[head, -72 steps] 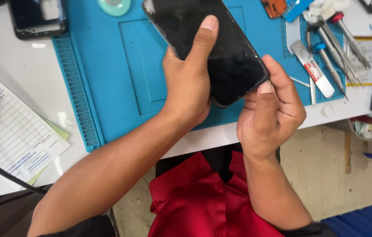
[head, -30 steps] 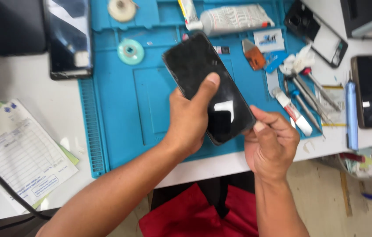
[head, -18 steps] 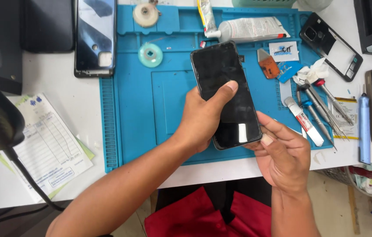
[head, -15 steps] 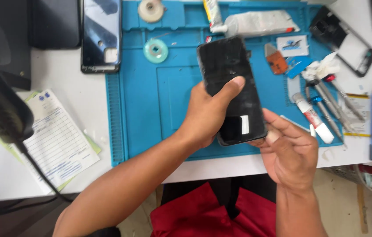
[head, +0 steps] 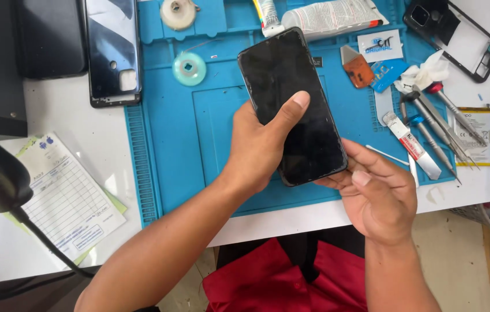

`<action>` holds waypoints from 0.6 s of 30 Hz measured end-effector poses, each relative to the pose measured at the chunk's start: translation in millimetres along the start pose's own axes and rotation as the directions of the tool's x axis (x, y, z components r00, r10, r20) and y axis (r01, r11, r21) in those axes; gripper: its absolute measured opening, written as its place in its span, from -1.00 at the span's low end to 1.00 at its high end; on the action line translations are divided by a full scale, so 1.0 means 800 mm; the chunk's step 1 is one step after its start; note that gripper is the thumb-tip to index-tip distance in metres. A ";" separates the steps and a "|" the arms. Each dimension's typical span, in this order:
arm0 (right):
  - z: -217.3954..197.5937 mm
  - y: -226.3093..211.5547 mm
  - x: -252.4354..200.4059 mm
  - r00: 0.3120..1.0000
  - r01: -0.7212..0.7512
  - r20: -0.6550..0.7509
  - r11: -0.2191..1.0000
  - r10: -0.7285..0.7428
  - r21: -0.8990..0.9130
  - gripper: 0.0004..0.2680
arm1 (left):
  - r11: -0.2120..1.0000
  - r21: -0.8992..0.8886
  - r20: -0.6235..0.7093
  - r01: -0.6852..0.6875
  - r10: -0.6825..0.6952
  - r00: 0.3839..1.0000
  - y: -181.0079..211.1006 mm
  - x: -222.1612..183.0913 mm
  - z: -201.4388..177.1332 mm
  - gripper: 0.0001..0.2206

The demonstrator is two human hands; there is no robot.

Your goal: Disassembling a smartphone by removing the SIM tray and prying off the back cover

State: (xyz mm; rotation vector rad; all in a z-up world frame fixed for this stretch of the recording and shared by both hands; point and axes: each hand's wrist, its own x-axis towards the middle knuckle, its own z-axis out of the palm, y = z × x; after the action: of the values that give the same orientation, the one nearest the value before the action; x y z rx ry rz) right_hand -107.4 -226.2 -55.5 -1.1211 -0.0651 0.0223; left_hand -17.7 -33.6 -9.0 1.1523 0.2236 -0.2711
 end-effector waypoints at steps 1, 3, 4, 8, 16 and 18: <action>0.004 0.000 0.000 1.000 0.016 -0.021 0.999 -0.016 -0.035 -0.63 | 1.000 -0.008 -0.024 -0.020 0.020 1.000 -0.004 0.000 0.001 -0.72; 0.010 0.001 -0.001 0.998 0.029 -0.044 0.997 -0.032 -0.071 -0.63 | 0.999 -0.017 -0.046 -0.036 0.036 0.998 -0.009 0.000 0.002 -0.75; 0.012 0.001 0.000 0.997 0.033 -0.065 0.994 -0.040 -0.105 -0.64 | 0.999 -0.025 -0.033 -0.035 0.034 0.999 -0.008 -0.001 0.002 -0.73; 0.017 0.002 0.002 0.995 0.052 -0.077 0.986 -0.065 -0.161 -0.65 | 0.998 -0.030 -0.037 -0.056 0.055 0.998 -0.012 -0.001 0.003 -0.69; 0.011 0.007 -0.002 0.992 0.036 -0.111 0.985 -0.056 -0.168 -0.65 | 0.998 0.013 0.012 -0.063 0.063 0.998 -0.010 -0.004 0.000 -0.70; 0.010 0.005 -0.003 0.994 0.017 -0.103 0.988 -0.033 -0.152 -0.64 | 0.998 0.017 0.021 -0.068 0.067 0.998 -0.010 -0.004 -0.002 -0.72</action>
State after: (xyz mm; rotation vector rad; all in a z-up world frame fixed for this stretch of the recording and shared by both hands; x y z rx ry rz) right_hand -110.2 -217.1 -56.0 -1.2706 0.0134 -0.0654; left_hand -23.1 -35.0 -15.7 1.1722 0.1642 -0.2256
